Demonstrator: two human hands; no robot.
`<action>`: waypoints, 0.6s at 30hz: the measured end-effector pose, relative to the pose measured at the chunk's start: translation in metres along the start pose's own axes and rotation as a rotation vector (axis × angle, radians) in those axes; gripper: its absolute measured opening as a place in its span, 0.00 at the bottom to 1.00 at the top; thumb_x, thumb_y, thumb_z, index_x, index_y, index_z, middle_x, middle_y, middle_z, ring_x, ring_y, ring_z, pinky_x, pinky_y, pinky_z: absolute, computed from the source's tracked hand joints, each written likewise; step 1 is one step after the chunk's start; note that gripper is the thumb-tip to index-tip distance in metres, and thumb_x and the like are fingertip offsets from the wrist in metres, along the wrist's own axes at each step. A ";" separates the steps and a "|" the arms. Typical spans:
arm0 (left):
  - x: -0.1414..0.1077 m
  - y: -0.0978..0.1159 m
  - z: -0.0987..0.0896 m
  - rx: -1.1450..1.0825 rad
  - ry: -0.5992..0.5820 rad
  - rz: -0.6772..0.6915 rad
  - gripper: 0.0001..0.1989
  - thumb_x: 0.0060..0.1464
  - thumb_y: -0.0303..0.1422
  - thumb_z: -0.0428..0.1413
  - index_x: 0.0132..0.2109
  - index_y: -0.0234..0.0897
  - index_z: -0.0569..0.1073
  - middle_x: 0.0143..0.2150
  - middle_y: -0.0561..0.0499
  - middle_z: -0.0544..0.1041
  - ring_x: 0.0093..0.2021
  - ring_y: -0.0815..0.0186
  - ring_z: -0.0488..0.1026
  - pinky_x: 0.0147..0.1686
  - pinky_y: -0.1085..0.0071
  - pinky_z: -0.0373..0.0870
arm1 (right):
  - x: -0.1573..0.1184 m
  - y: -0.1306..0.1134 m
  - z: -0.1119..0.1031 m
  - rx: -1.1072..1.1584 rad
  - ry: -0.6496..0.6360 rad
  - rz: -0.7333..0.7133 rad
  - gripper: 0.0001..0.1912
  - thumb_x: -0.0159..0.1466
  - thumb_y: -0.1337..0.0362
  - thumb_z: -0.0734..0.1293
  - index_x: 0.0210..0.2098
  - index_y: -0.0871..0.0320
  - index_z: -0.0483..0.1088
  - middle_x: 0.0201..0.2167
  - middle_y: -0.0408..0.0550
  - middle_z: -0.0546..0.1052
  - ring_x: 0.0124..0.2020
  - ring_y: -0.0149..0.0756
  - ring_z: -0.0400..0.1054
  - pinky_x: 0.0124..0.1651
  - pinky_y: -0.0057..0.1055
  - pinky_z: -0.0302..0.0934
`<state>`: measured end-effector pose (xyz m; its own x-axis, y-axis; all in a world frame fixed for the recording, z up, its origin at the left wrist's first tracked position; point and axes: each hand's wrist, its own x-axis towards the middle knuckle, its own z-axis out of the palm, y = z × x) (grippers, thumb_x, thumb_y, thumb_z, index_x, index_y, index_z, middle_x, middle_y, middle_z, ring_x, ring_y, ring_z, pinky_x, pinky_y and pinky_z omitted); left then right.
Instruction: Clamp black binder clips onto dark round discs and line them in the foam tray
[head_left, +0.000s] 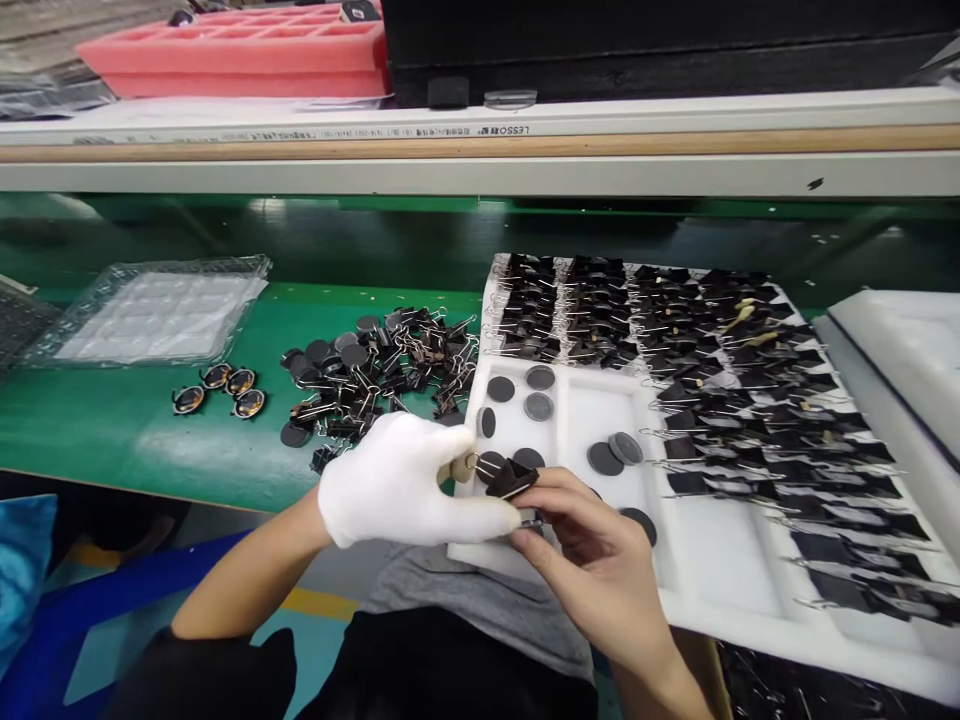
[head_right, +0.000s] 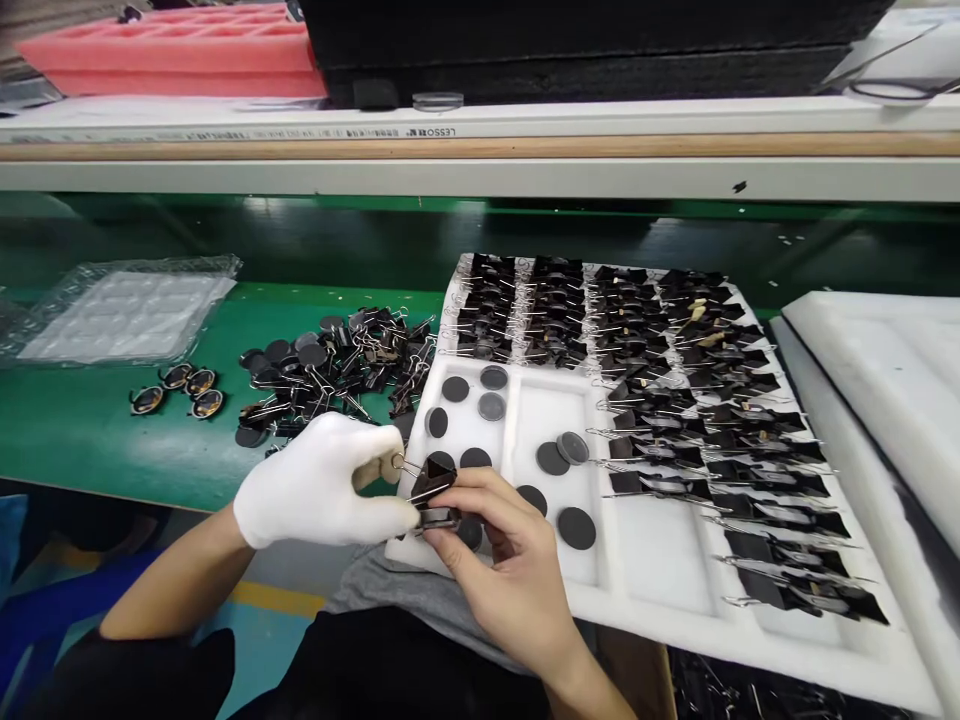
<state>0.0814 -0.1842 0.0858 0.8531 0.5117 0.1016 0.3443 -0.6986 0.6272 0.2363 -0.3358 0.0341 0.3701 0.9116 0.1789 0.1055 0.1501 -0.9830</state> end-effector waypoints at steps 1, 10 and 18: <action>0.000 -0.001 0.001 0.007 -0.014 0.028 0.20 0.45 0.42 0.65 0.24 0.38 0.62 0.18 0.61 0.56 0.20 0.75 0.53 0.20 0.73 0.49 | 0.000 0.000 -0.002 -0.001 -0.013 0.011 0.10 0.63 0.70 0.74 0.42 0.49 0.82 0.43 0.50 0.79 0.42 0.40 0.76 0.40 0.31 0.74; 0.001 -0.017 -0.002 0.025 0.069 0.179 0.19 0.49 0.35 0.61 0.21 0.37 0.59 0.16 0.62 0.58 0.18 0.77 0.53 0.18 0.76 0.51 | 0.002 -0.004 -0.012 0.008 -0.053 0.093 0.10 0.67 0.66 0.72 0.46 0.45 0.79 0.49 0.47 0.79 0.48 0.36 0.76 0.45 0.26 0.73; 0.001 -0.016 -0.024 0.034 -0.211 0.224 0.21 0.59 0.38 0.59 0.23 0.38 0.59 0.17 0.61 0.58 0.18 0.76 0.52 0.18 0.74 0.48 | 0.012 -0.011 -0.036 -0.186 -0.126 0.223 0.11 0.64 0.64 0.75 0.46 0.47 0.81 0.39 0.43 0.83 0.38 0.36 0.77 0.40 0.29 0.73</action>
<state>0.0673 -0.1607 0.0947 0.9706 0.2304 0.0696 0.1483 -0.8002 0.5811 0.2723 -0.3403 0.0485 0.2869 0.9562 -0.0578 0.2062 -0.1206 -0.9711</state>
